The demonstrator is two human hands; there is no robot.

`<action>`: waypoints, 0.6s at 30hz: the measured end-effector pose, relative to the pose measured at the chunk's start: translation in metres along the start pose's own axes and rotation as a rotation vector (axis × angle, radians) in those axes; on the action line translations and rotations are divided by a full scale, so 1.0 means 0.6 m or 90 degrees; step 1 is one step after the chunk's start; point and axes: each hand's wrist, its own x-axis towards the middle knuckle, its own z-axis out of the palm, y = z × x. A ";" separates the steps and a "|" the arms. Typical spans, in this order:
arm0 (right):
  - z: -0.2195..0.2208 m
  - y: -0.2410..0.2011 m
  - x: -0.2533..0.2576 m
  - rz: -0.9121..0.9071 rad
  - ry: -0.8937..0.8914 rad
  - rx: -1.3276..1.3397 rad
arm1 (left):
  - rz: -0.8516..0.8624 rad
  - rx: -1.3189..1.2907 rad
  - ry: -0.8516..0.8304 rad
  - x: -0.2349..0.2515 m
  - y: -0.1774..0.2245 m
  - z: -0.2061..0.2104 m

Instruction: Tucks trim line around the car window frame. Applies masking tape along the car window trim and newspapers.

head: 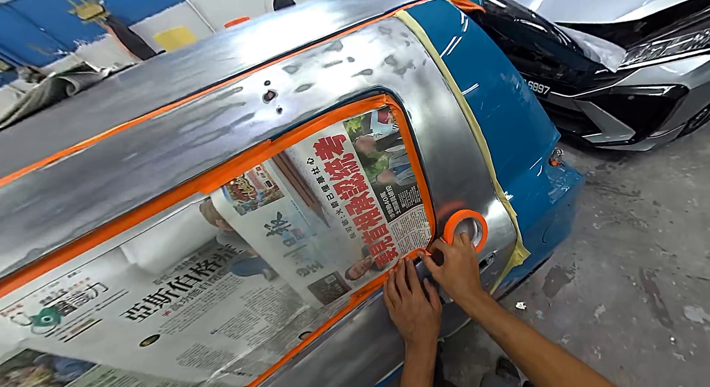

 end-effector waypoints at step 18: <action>-0.039 0.008 0.051 0.161 -0.006 0.151 | 0.048 -0.058 -0.046 0.032 0.030 -0.004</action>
